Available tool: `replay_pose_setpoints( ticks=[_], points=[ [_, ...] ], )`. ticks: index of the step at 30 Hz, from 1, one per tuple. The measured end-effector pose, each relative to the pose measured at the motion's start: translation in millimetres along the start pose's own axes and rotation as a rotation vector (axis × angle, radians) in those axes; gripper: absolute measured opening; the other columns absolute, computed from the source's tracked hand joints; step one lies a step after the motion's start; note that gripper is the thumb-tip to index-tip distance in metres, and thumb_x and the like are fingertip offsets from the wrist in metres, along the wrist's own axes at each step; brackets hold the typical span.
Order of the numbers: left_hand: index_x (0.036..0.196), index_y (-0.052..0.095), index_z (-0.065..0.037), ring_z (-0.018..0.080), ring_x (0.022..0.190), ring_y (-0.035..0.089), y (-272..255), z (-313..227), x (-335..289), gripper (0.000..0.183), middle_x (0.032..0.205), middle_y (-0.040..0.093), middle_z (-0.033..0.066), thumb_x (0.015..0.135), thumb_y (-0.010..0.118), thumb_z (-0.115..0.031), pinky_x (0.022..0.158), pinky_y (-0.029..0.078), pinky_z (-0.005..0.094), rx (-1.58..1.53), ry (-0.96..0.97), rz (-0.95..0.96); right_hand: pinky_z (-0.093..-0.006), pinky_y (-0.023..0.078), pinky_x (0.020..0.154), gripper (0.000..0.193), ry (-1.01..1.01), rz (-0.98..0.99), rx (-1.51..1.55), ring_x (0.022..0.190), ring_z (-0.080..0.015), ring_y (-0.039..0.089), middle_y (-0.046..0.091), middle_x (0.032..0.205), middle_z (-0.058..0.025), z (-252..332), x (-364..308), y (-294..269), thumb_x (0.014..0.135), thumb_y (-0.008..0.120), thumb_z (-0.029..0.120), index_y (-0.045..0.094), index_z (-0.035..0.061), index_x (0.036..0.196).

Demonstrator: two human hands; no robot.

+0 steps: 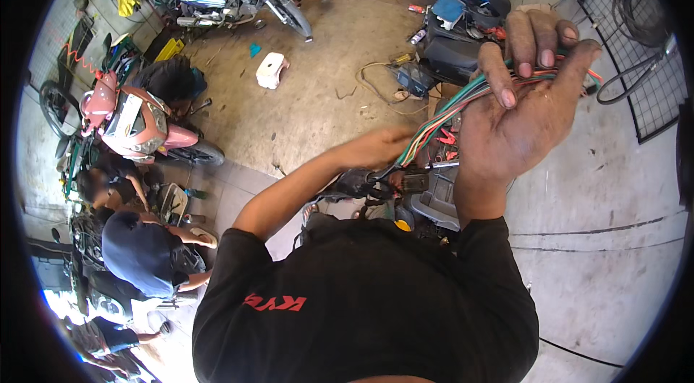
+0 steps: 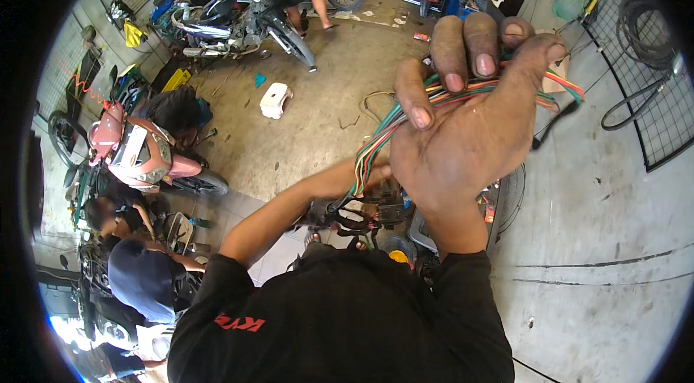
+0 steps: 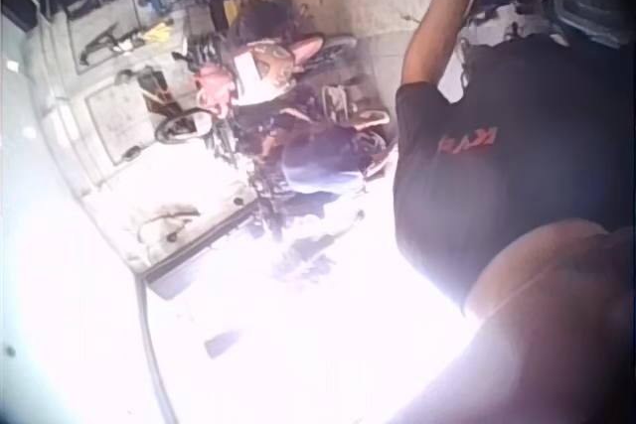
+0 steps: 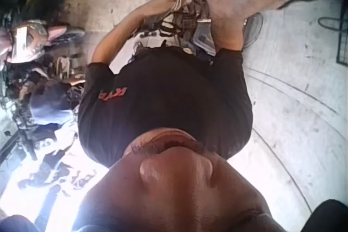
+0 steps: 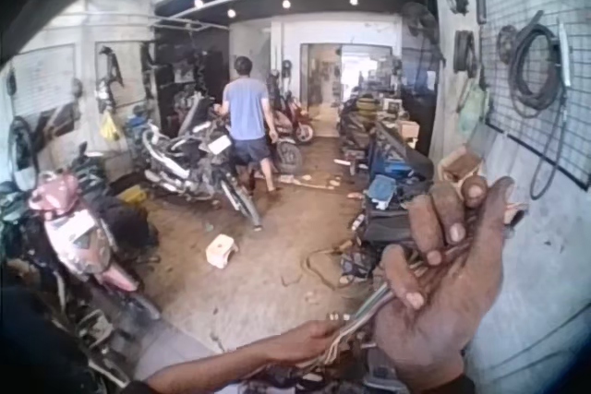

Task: The person manipulates a motorcycle wiring harness by hand and with pliers, stripping wire ends and connecting them into a plastic socket while working near a disassembled motorcycle.

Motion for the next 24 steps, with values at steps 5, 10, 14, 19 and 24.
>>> replay_pose_setpoints(
  ticks=[5, 10, 14, 19, 24],
  points=[
    [0.104, 0.059, 0.0, 0.0186, 0.077, 0.062, -39, -52, -45, 0.016, 0.089, 0.062, 0.01, 0.091, 0.062, -0.009, 0.07, 0.05, 0.0306, 0.56, 0.589, -1.028, -0.0211, 0.034, 0.044, 0.026, -0.151, 0.001, -0.122, 0.069, -0.0092, 0.036, 0.037, 0.08, -0.0009, 10, 6, -4, 0.102, 0.047, 0.037, 0.046, 0.0113, 0.101],
    [0.101, 0.067, -0.014, 0.0268, 0.097, 0.051, 26, -47, -60, 0.037, 0.107, 0.046, 0.0092, 0.069, 0.085, -0.01, 0.083, 0.05, 0.0394, 1.337, 1.179, -0.862, -0.0276, 0.039, 0.048, 0.028, -0.21, -0.022, -0.126, 0.069, -0.011, 0.039, 0.039, 0.079, 0.0002, 0, 8, -4, 0.101, 0.048, 0.041, 0.048, 0.0133, 0.099],
    [0.102, 0.072, -0.024, 0.0266, 0.096, 0.05, 19, -42, -40, 0.046, 0.107, 0.043, 0.0058, 0.062, 0.084, -0.004, 0.078, 0.05, 0.0386, 1.454, 1.204, -1.004, -0.0294, 0.041, 0.049, 0.03, -0.239, -0.022, -0.135, 0.069, -0.0114, 0.041, 0.039, 0.077, 0.0007, -7, 8, -2, 0.1, 0.047, 0.044, 0.049, 0.0136, 0.099],
    [0.09, 0.072, -0.011, 0.0264, 0.092, 0.057, 13, -50, -41, 0.032, 0.103, 0.053, 0.0081, 0.062, 0.086, -0.003, 0.072, 0.052, 0.0332, 1.337, 1.289, -0.902, -0.031, 0.042, 0.048, 0.032, -0.246, -0.063, -0.204, 0.066, -0.0108, 0.04, 0.039, 0.075, 0.0021, -5, 12, -7, 0.099, 0.047, 0.048, 0.046, 0.0158, 0.097],
    [0.09, 0.071, 0.0, 0.0188, 0.079, 0.067, 2, -45, -48, 0.017, 0.087, 0.068, 0.0105, 0.074, 0.078, 0.001, 0.07, 0.053, 0.0313, 0.51, 1.012, -0.809, -0.0328, 0.043, 0.045, 0.036, -0.198, -0.139, -0.291, 0.062, -0.0091, 0.038, 0.037, 0.073, 0.0048, 0, 19, -22, 0.095, 0.051, 0.056, 0.042, 0.0206, 0.094]
  ],
)
Point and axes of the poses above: each hand's wrist, its own x-axis towards the middle knuckle, its own y-axis out of the palm, z = x × y, the point moved 3 cm from there along x, towards the middle knuckle
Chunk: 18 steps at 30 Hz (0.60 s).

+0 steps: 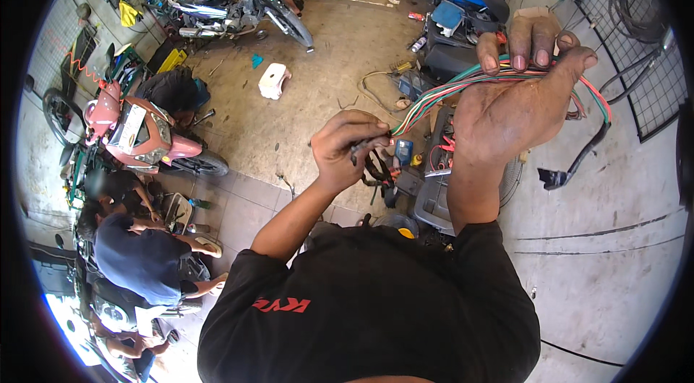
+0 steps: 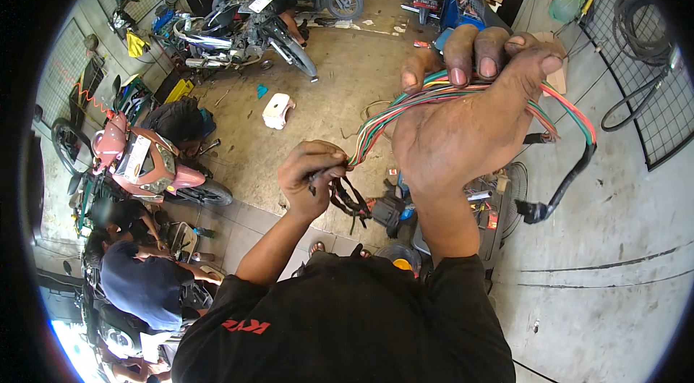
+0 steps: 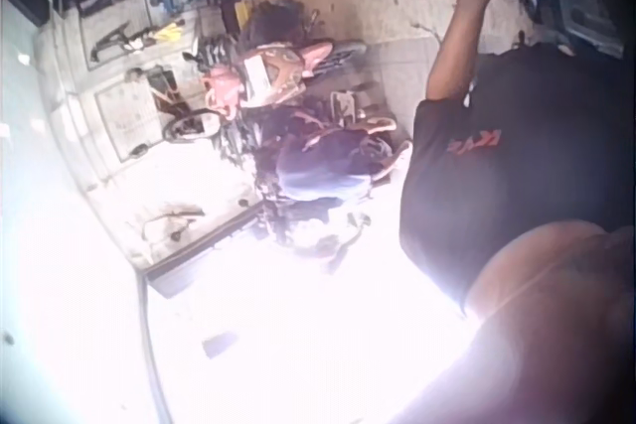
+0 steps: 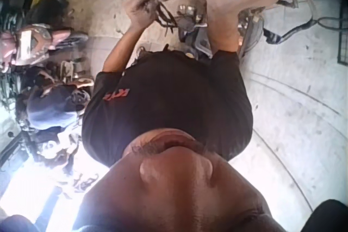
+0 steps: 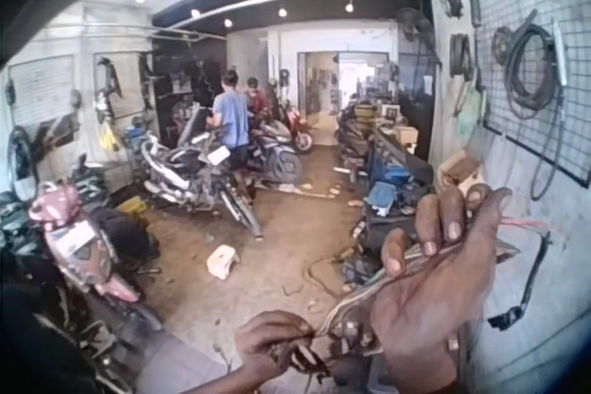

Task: The person manipulates a motorcycle wiring harness by hand and with pliers, stripping wire ends and connecting them into a plastic socket while working near a disassembled motorcycle.

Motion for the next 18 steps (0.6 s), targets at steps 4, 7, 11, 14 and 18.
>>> replay_pose_setpoints(
  ticks=[4, 7, 11, 14, 18],
  points=[
    [0.096, 0.068, 0.001, 0.0117, 0.069, 0.062, 5, 4, -2, 0.013, 0.081, 0.066, 0.0069, 0.088, 0.071, -0.008, 0.056, 0.05, 0.0246, -0.301, -0.503, -0.043, -0.0295, 0.038, 0.043, 0.036, 0.023, -0.008, 0.019, 0.061, -0.0089, 0.036, 0.036, 0.072, 0.0048, 2, -3, 0, 0.096, 0.05, 0.055, 0.042, 0.0197, 0.094],
    [0.099, 0.066, 0.001, 0.0085, 0.06, 0.057, 16, -6, 6, 0.015, 0.078, 0.064, 0.0049, 0.092, 0.067, -0.012, 0.047, 0.046, 0.0232, -0.462, -0.963, 0.092, -0.0256, 0.035, 0.043, 0.033, 0.051, 0.004, 0.062, 0.062, -0.0083, 0.035, 0.036, 0.073, 0.0036, 4, -8, 3, 0.099, 0.048, 0.049, 0.042, 0.0166, 0.095],
    [0.096, 0.065, -0.001, 0.0061, 0.048, 0.051, 33, -4, 11, 0.019, 0.072, 0.062, 0.0026, 0.09, 0.069, -0.018, 0.039, 0.038, 0.0219, -0.536, -1.232, 0.591, -0.02, 0.032, 0.045, 0.026, 0.144, 0.063, 0.171, 0.065, -0.007, 0.033, 0.036, 0.077, 0.0015, -3, -24, 18, 0.103, 0.045, 0.038, 0.043, 0.012, 0.097],
    [0.094, 0.065, -0.001, 0.008, 0.044, 0.051, 46, 4, 8, 0.02, 0.069, 0.063, 0.0043, 0.089, 0.07, -0.02, 0.038, 0.036, 0.0222, -0.506, -1.316, 1.094, -0.0196, 0.032, 0.045, 0.027, 0.186, 0.112, 0.172, 0.065, -0.007, 0.032, 0.035, 0.077, 0.0018, -11, -32, 20, 0.104, 0.045, 0.037, 0.043, 0.011, 0.098],
    [0.1, 0.065, 0.0, 0.0088, 0.044, 0.052, 52, 8, 2, 0.024, 0.073, 0.067, 0.0092, 0.091, 0.067, -0.022, 0.038, 0.037, 0.0216, -0.71, -1.265, 1.285, -0.0197, 0.031, 0.044, 0.026, 0.178, 0.077, 0.183, 0.065, -0.0072, 0.031, 0.034, 0.077, 0.002, -5, -28, 17, 0.104, 0.043, 0.036, 0.043, 0.0107, 0.099]
  ],
)
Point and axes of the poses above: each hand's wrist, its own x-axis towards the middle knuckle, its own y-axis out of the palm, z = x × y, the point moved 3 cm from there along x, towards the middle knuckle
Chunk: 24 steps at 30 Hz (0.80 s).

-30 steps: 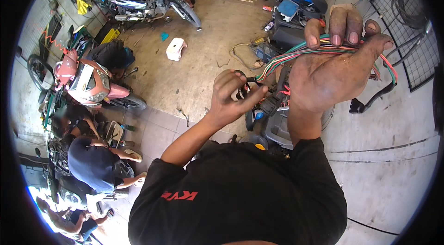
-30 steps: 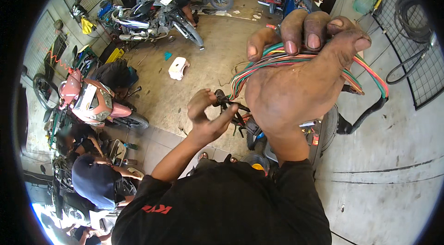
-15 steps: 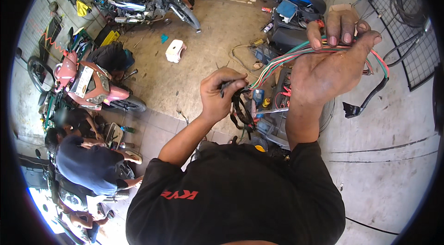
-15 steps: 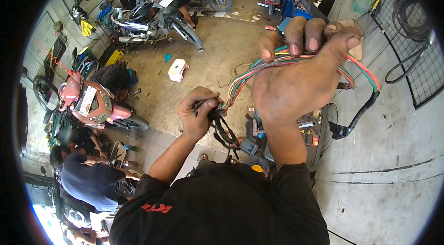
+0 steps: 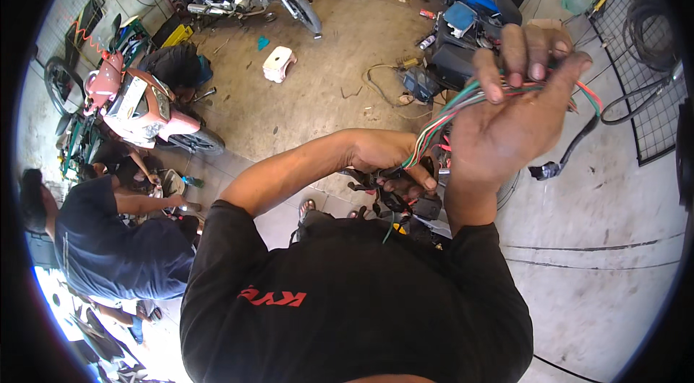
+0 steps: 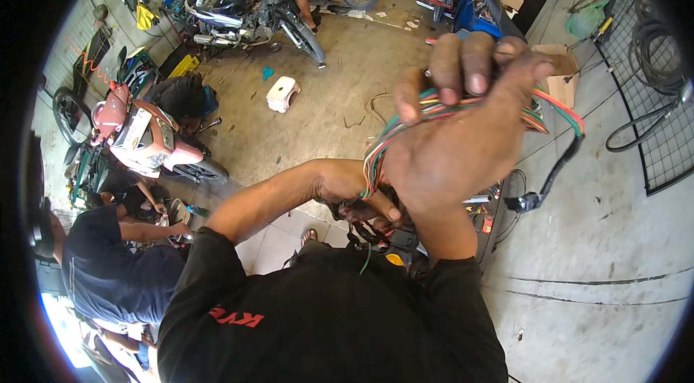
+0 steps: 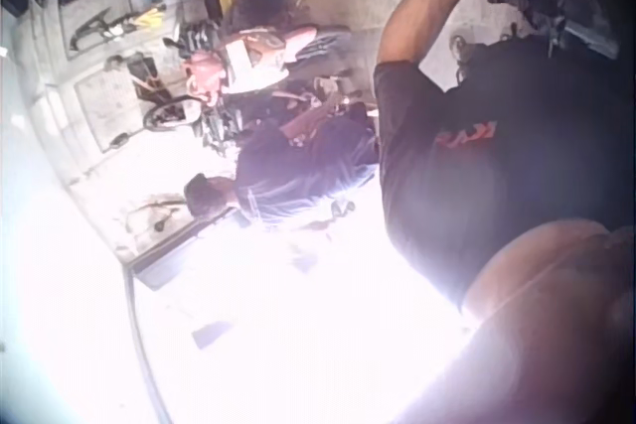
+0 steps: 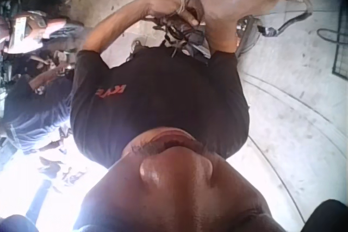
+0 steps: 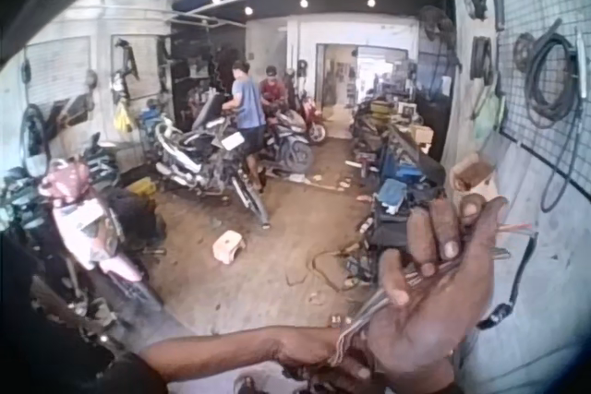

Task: The person manipulates a motorcycle wiring harness by hand and with pliers, stripping wire ends and connecting them into a plastic socket while working near a disassembled motorcycle.

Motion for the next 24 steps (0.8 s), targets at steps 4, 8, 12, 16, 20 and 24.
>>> replay_pose_setpoints(
  ticks=[4, 8, 12, 16, 20, 24],
  points=[
    [0.115, 0.059, 0.001, 0.0094, 0.047, 0.055, -13, 20, 14, 0.031, 0.082, 0.07, 0.0142, 0.094, 0.063, -0.022, 0.039, 0.04, 0.0211, -0.114, -0.06, 0.275, -0.0196, 0.033, 0.043, 0.026, 0.059, 0.055, 0.04, 0.065, -0.0077, 0.031, 0.033, 0.076, 0.0021, -5, -7, 15, 0.104, 0.043, 0.036, 0.044, 0.0104, 0.099],
    [0.12, 0.055, 0.003, 0.0129, 0.054, 0.061, -16, 62, 63, 0.034, 0.095, 0.071, 0.0148, 0.098, 0.057, -0.024, 0.045, 0.048, 0.0263, 0.191, -0.111, 0.542, -0.0194, 0.036, 0.042, 0.026, 0.052, 0.205, 0.094, 0.064, -0.0077, 0.031, 0.034, 0.076, 0.0025, -9, -8, 25, 0.104, 0.043, 0.038, 0.046, 0.0121, 0.098],
    [0.117, 0.056, 0.002, 0.0157, 0.062, 0.064, -44, 17, 29, 0.031, 0.096, 0.069, 0.0127, 0.098, 0.057, -0.022, 0.054, 0.052, 0.0278, 0.298, 0.188, -0.051, -0.0214, 0.036, 0.043, 0.026, -0.064, 0.092, -0.047, 0.065, -0.0083, 0.033, 0.035, 0.075, 0.0026, 6, 1, 12, 0.103, 0.043, 0.04, 0.047, 0.0148, 0.098],
    [0.113, 0.056, -0.001, 0.0142, 0.086, 0.056, -74, -2, -50, 0.031, 0.098, 0.059, 0.0095, 0.088, 0.07, -0.013, 0.072, 0.047, 0.0291, 0.15, 0.769, -1.271, -0.0272, 0.04, 0.046, 0.028, -0.228, 0.025, -0.208, 0.066, -0.0098, 0.036, 0.035, 0.075, 0.0029, 23, 12, -9, 0.102, 0.044, 0.044, 0.047, 0.0169, 0.097],
    [0.107, 0.057, -0.003, 0.0219, 0.078, 0.057, -13, 22, -35, 0.049, 0.098, 0.056, 0.0113, 0.071, 0.085, -0.021, 0.069, 0.049, 0.0332, 0.944, 0.897, -1.384, -0.0338, 0.046, 0.049, 0.03, -0.342, 0.001, -0.279, 0.067, -0.0105, 0.04, 0.036, 0.075, 0.0031, 10, 18, -17, 0.101, 0.044, 0.047, 0.049, 0.0179, 0.096],
    [0.106, 0.057, -0.001, 0.0326, 0.088, 0.058, -8, 16, -7, 0.035, 0.103, 0.055, 0.0169, 0.08, 0.076, -0.013, 0.075, 0.049, 0.04, 0.924, 0.854, -1.523, -0.0346, 0.048, 0.046, 0.037, -0.442, -0.092, -0.339, 0.066, -0.0109, 0.043, 0.037, 0.076, 0.0021, -11, 18, -3, 0.098, 0.049, 0.051, 0.048, 0.0147, 0.092]
  ],
)
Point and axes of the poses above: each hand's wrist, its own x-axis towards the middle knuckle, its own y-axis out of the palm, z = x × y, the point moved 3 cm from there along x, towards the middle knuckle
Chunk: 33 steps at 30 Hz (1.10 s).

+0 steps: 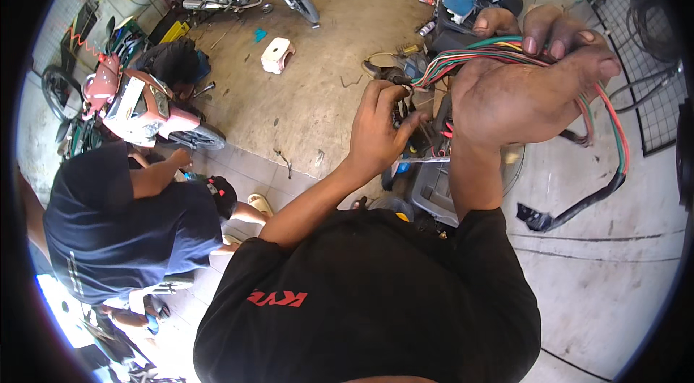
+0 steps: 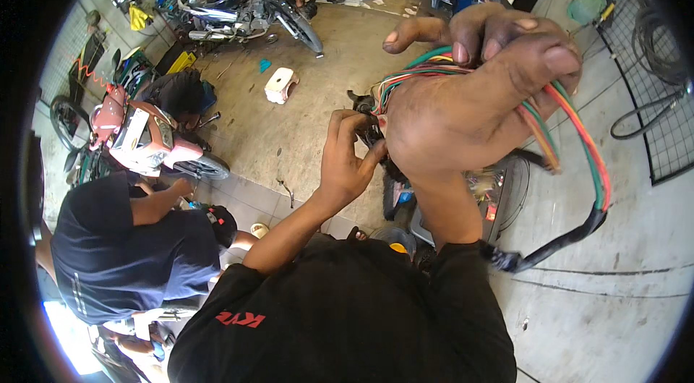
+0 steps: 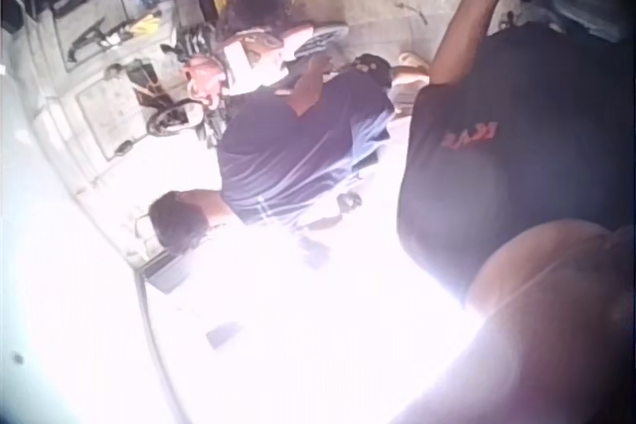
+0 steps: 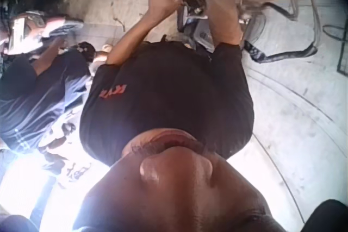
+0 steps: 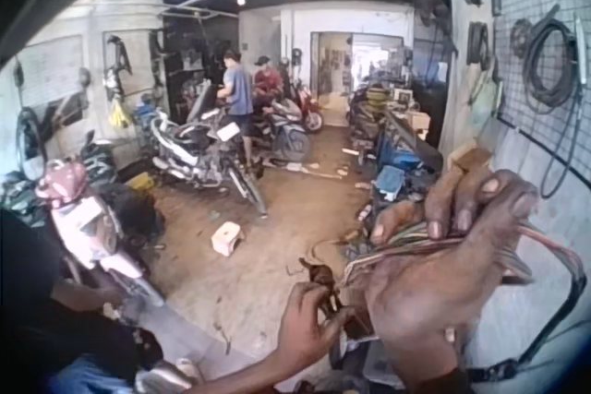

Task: The person manipulates a motorcycle wiring harness by hand and with pliers, stripping wire ends and connecting them into a plastic socket while working near a disassembled motorcycle.

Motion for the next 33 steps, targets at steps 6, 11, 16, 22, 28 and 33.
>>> replay_pose_setpoints(
  ticks=[6, 11, 16, 22, 28, 33],
  points=[
    [0.1, 0.057, -0.001, 0.0279, 0.091, 0.058, -13, 10, 4, 0.012, 0.105, 0.056, 0.0154, 0.089, 0.061, -0.001, 0.074, 0.05, 0.0343, 0.021, 0.145, 0.014, -0.0284, 0.041, 0.039, 0.041, -0.063, -0.075, -0.126, 0.06, -0.0106, 0.041, 0.038, 0.075, -0.0008, -6, 10, -11, 0.098, 0.052, 0.049, 0.042, 0.0104, 0.089],
    [0.097, 0.055, 0.0, 0.023, 0.086, 0.059, -28, 14, 11, 0.009, 0.097, 0.062, 0.0148, 0.098, 0.05, -0.007, 0.073, 0.049, 0.0319, -0.204, 0.117, -0.008, -0.0239, 0.029, 0.039, 0.039, 0.021, -0.117, -0.136, 0.058, -0.0102, 0.04, 0.038, 0.073, -0.0006, -5, 18, -26, 0.099, 0.052, 0.046, 0.042, 0.0106, 0.088],
    [0.097, 0.053, 0.001, 0.015, 0.061, 0.06, -32, 6, 14, 0.021, 0.083, 0.061, 0.0107, 0.103, 0.045, -0.017, 0.056, 0.049, 0.0272, -0.294, -0.163, 0.066, -0.0223, 0.024, 0.039, 0.031, 0.156, -0.156, -0.115, 0.058, -0.0096, 0.037, 0.037, 0.072, 0.0005, 7, 27, -44, 0.103, 0.046, 0.038, 0.043, 0.0107, 0.089],
    [0.095, 0.054, -0.004, 0.011, 0.035, 0.046, -12, 3, 18, 0.02, 0.079, 0.064, 0.0106, 0.098, 0.053, -0.023, 0.033, 0.038, 0.0256, -0.948, -0.982, 0.453, -0.0213, 0.021, 0.038, 0.027, 0.262, -0.112, 0.008, 0.056, -0.0083, 0.031, 0.036, 0.071, 0.0023, 8, 26, -42, 0.104, 0.044, 0.036, 0.043, 0.0131, 0.089],
    [0.089, 0.059, 0.001, 0.0089, 0.035, 0.049, 13, 13, -1, 0.026, 0.074, 0.066, 0.0143, 0.097, 0.056, -0.024, 0.031, 0.037, 0.0209, -1.0, -0.977, 1.566, -0.0202, 0.019, 0.039, 0.031, 0.46, 0.056, 0.134, 0.056, -0.0063, 0.03, 0.035, 0.07, 0.004, -3, -4, -5, 0.102, 0.046, 0.044, 0.044, 0.0146, 0.093],
    [0.087, 0.061, 0.004, 0.0076, 0.037, 0.049, 32, -1, -29, 0.024, 0.071, 0.066, 0.0141, 0.097, 0.056, -0.018, 0.03, 0.036, 0.0203, -1.08, -0.74, 2.318, -0.0197, 0.019, 0.04, 0.03, 0.62, 0.129, 0.209, 0.058, -0.0059, 0.028, 0.032, 0.071, 0.0042, -5, -20, 14, 0.102, 0.047, 0.044, 0.044, 0.0147, 0.096]
  ],
)
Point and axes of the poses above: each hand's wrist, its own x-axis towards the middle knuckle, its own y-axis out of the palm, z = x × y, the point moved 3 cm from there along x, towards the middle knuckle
